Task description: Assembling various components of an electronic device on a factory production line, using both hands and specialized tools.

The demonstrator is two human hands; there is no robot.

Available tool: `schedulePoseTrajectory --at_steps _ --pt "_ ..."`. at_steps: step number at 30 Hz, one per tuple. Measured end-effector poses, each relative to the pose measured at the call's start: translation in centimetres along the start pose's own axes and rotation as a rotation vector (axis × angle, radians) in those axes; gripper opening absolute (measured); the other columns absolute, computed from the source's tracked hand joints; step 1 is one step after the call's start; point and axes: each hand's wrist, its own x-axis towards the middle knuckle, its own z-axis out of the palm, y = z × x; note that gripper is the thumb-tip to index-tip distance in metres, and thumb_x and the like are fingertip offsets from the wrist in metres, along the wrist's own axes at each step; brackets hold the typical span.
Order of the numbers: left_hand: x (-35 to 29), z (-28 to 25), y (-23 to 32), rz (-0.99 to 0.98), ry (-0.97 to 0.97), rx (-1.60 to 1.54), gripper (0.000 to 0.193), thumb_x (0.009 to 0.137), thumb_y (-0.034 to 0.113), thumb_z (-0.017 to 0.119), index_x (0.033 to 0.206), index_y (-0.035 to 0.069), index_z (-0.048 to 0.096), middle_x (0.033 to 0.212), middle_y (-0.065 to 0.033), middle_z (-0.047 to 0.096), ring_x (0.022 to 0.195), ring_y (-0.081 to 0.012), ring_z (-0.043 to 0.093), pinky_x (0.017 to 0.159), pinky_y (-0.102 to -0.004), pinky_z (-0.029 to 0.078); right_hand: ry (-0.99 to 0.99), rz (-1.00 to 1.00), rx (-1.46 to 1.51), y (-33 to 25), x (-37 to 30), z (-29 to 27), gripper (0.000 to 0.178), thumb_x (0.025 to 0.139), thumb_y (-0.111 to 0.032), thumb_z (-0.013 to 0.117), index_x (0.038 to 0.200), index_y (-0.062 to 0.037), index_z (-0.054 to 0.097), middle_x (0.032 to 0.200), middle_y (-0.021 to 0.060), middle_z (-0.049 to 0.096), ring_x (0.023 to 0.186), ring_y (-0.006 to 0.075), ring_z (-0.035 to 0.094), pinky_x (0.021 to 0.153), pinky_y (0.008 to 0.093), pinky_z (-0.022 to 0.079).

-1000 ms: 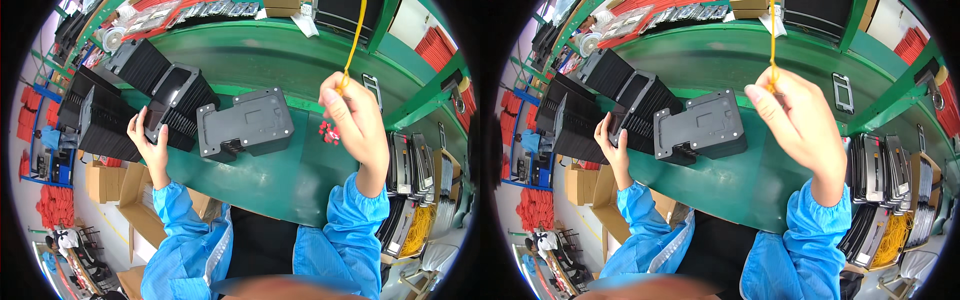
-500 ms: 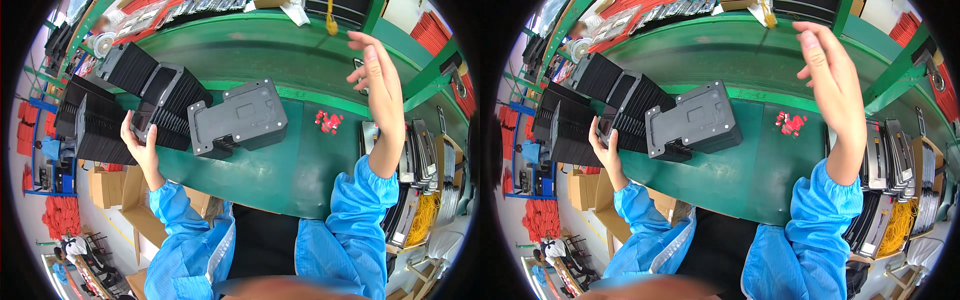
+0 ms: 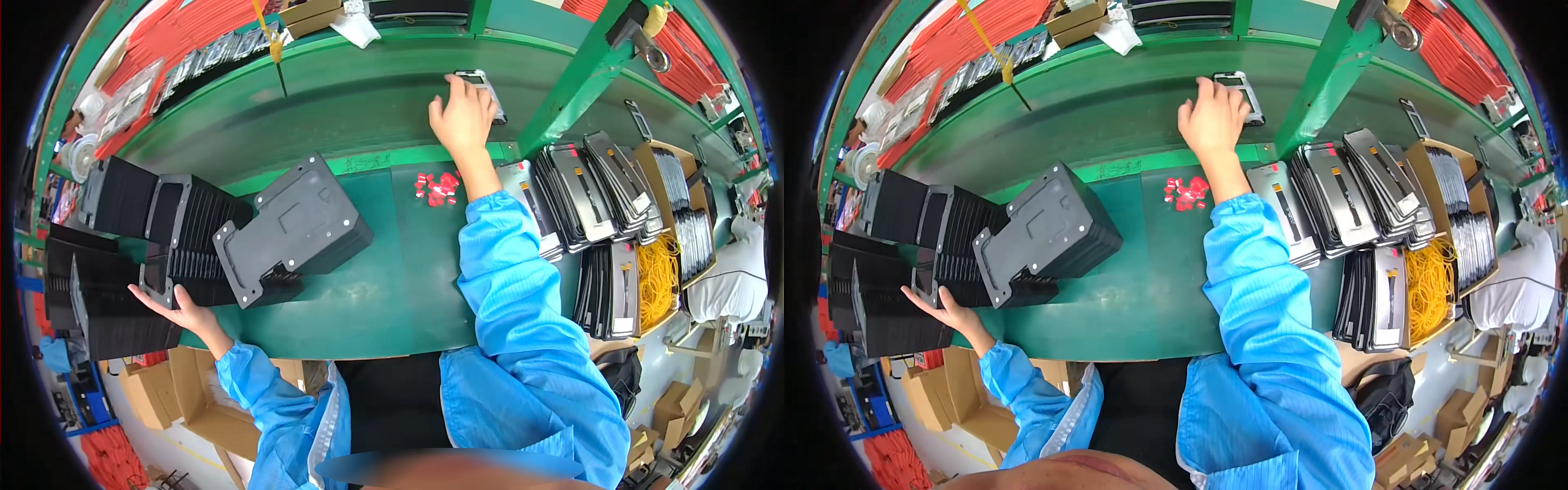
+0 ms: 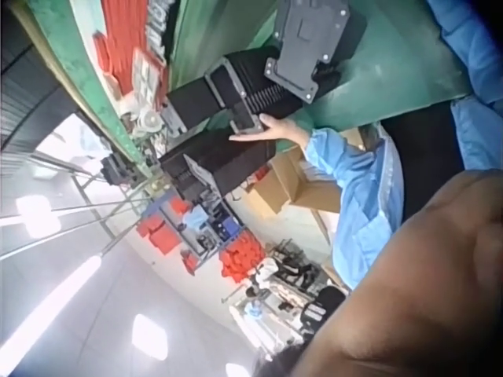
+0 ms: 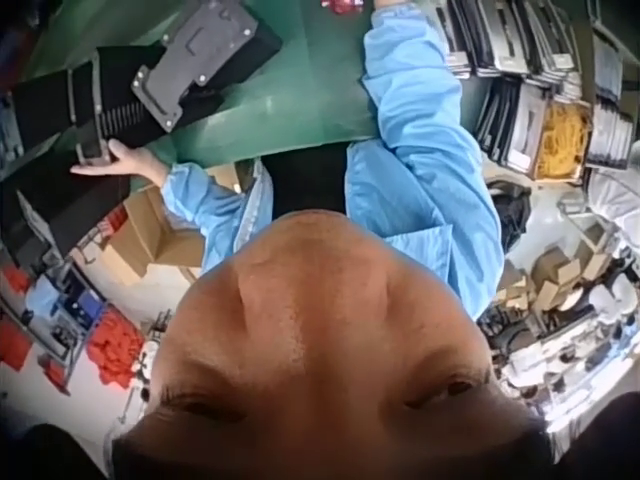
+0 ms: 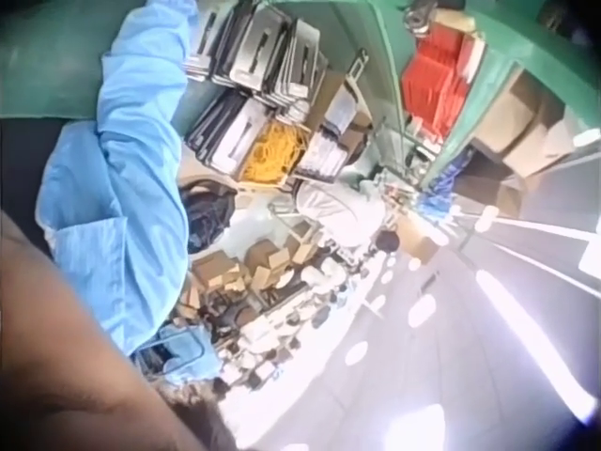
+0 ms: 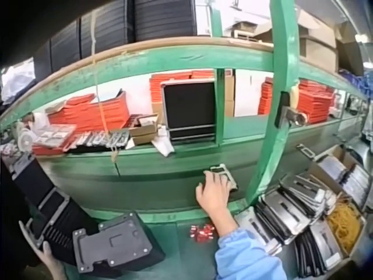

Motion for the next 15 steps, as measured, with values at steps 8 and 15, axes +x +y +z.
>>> schedulePoseTrajectory --at_steps 8,15 --pt "-0.3 0.0 -0.1 0.031 0.007 -0.051 0.083 0.094 0.029 0.068 0.165 0.006 0.033 0.171 -0.0134 0.031 0.157 -0.0316 0.027 0.129 -0.0475 0.014 -0.191 0.093 0.049 -0.3 -0.2 0.3 0.035 0.091 -0.03 0.068 0.121 -0.0112 0.07 0.105 0.0103 0.076 0.11 0.0356 0.061 0.096 0.0525 0.041" --pt "-0.3 0.2 0.6 -0.009 0.0 -0.103 0.085 0.092 0.029 0.069 0.165 0.005 0.033 0.17 -0.014 0.032 0.154 -0.0308 0.032 0.128 -0.0453 0.018 -0.27 -0.078 0.233 -1.7 -0.5 1.1 0.026 0.09 -0.03 0.071 0.108 -0.012 0.078 0.106 0.0059 0.077 0.108 0.035 0.063 0.093 0.0479 0.045"
